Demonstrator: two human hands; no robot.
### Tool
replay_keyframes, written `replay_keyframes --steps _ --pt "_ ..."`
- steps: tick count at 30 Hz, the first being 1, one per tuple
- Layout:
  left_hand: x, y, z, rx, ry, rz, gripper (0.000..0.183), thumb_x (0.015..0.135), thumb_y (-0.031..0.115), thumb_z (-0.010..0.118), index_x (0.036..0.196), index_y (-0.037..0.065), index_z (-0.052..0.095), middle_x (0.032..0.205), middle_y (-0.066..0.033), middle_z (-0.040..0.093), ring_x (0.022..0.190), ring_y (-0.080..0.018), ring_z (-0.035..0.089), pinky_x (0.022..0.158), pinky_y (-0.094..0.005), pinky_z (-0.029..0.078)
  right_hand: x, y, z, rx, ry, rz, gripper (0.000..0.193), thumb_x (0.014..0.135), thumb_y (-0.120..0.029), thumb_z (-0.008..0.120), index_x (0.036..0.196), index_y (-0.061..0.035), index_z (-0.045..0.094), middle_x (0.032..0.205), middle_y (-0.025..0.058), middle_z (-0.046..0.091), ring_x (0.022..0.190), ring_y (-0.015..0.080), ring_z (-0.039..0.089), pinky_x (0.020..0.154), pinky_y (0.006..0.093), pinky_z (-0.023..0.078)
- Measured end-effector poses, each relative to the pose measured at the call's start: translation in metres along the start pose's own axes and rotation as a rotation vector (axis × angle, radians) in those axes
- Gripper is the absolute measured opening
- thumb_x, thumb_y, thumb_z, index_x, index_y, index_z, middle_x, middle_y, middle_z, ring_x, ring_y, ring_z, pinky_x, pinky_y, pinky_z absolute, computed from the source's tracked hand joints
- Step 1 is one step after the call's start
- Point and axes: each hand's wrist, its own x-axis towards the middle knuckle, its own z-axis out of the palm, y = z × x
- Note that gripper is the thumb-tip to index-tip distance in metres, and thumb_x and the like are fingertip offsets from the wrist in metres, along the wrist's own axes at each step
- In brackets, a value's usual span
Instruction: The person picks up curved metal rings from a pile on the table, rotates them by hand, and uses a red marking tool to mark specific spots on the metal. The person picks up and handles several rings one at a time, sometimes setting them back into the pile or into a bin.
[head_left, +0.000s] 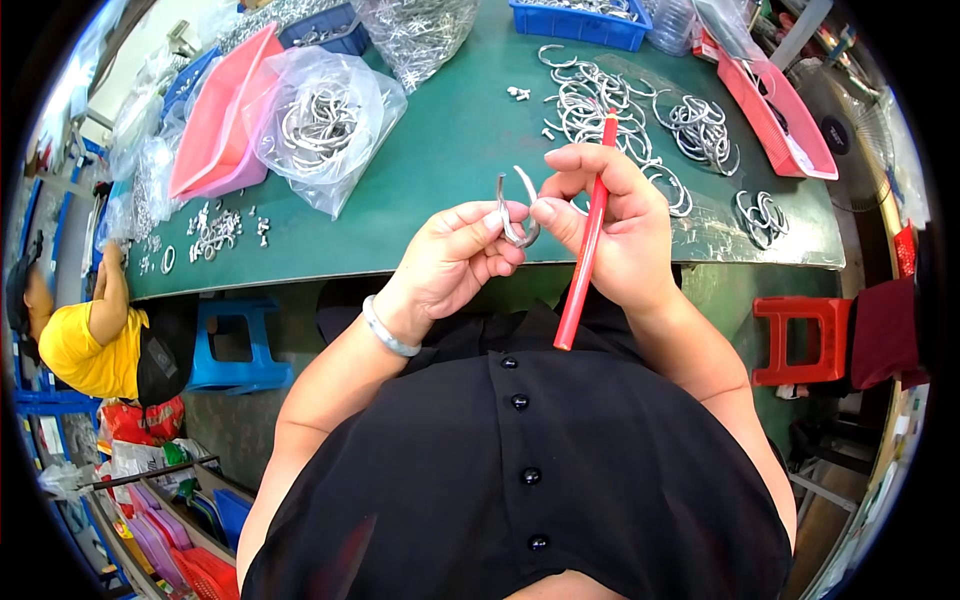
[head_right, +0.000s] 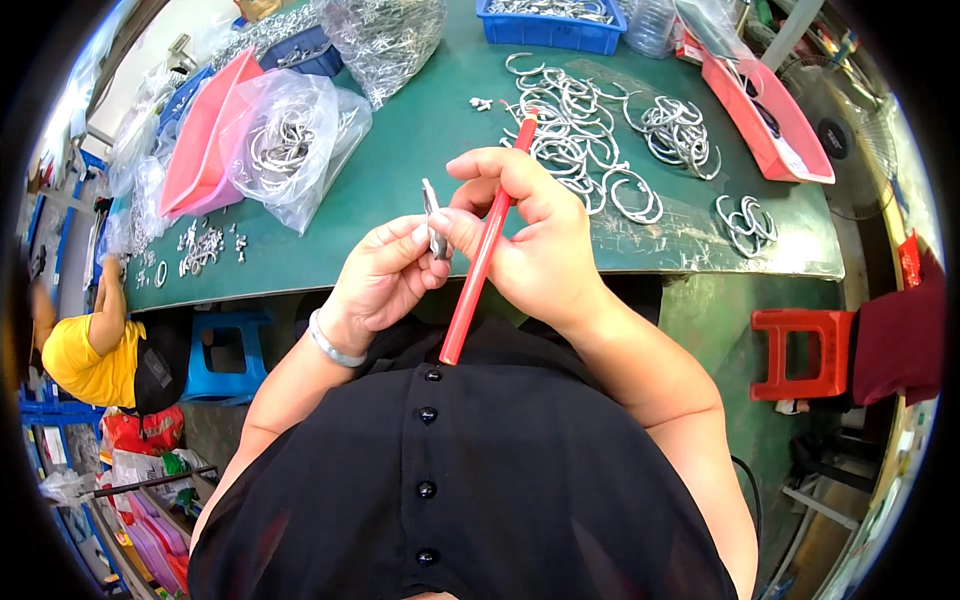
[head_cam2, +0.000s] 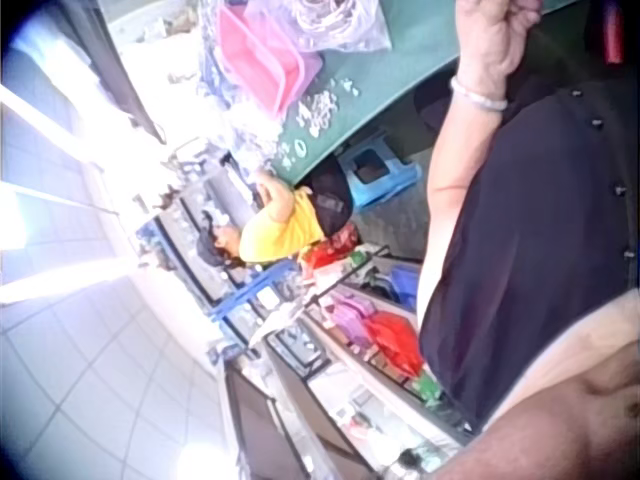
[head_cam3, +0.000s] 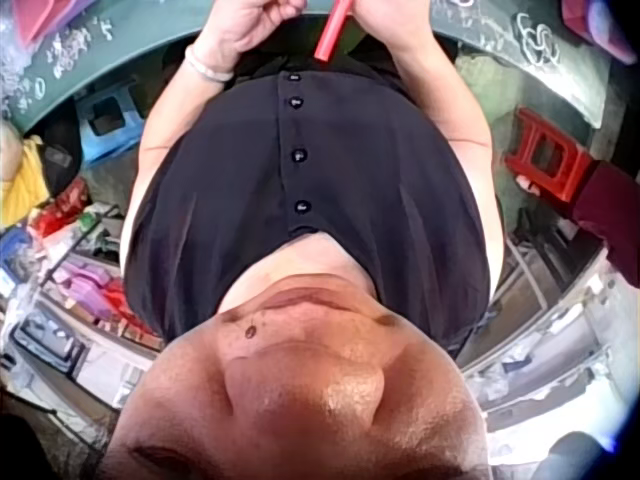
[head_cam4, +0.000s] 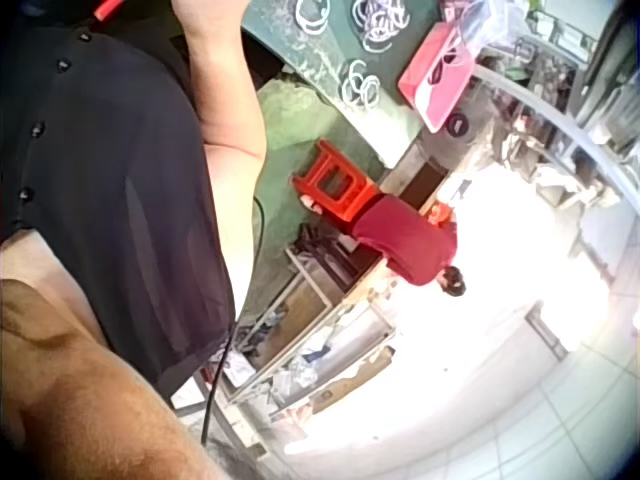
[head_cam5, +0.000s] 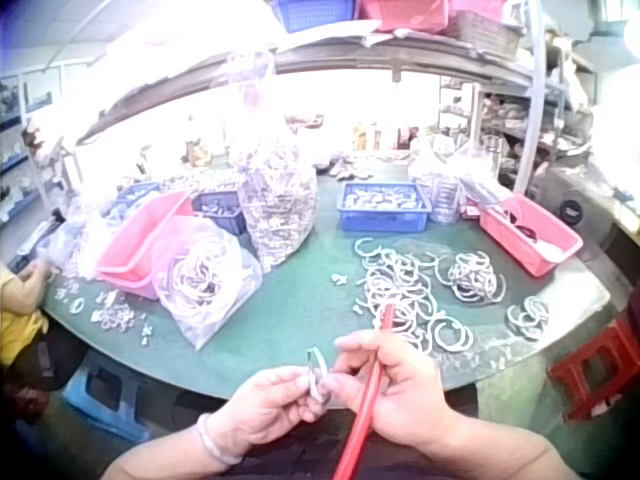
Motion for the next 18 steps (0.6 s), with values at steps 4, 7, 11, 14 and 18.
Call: replay_keyframes --steps 4,7,11,14,18 --pt "0.001 -0.001 -0.001 -0.017 -0.003 -0.003 0.022 0.088 0.013 0.049 0.102 -0.002 0.056 0.081 -0.0078 0.061 0.067 -0.0140 0.061 0.061 -0.0221 0.050 0.004 0.006 -0.005 0.019 0.024 0.073 0.027 0.075 -0.005 0.066 0.099 -0.0012 0.053 0.074 0.0025 0.058 0.069 0.0078 0.053 0.063 0.0216 0.043" --pt "0.001 0.002 0.005 0.018 0.129 -0.002 0.018 0.088 0.014 0.048 0.095 -0.001 0.057 0.079 -0.0052 0.059 0.065 -0.0098 0.057 0.057 -0.0207 0.045 0.006 0.015 -0.012 0.122 0.049 0.187 0.024 0.078 -0.005 0.063 0.099 -0.0004 0.053 0.076 0.0034 0.059 0.071 0.0080 0.055 0.065 0.0209 0.043" --pt "0.003 0.005 0.001 0.060 0.175 0.046 0.018 0.088 0.015 0.050 0.095 0.000 0.057 0.078 -0.0037 0.060 0.065 -0.0092 0.057 0.057 -0.0203 0.045 0.005 0.028 -0.019 0.240 0.067 0.305 0.022 0.080 -0.003 0.060 0.099 0.0012 0.051 0.078 0.0064 0.061 0.073 0.0096 0.058 0.066 0.0213 0.045" --pt "0.003 0.008 0.000 0.099 0.193 0.062 0.019 0.088 0.016 0.051 0.095 0.000 0.057 0.078 -0.0036 0.059 0.065 -0.0092 0.057 0.057 -0.0202 0.045 0.005 0.033 -0.020 0.284 0.070 0.347 0.022 0.080 -0.002 0.059 0.099 0.0014 0.050 0.078 0.0074 0.061 0.073 0.0104 0.058 0.067 0.0218 0.046" --pt "0.004 0.009 0.000 0.110 0.207 0.068 0.019 0.088 0.017 0.051 0.094 0.000 0.057 0.077 -0.0037 0.059 0.065 -0.0093 0.057 0.057 -0.0201 0.045 0.006 0.034 -0.019 0.285 0.079 0.382 0.021 0.080 -0.002 0.058 0.099 0.0011 0.050 0.078 0.0076 0.061 0.072 0.0108 0.058 0.067 0.0225 0.047"
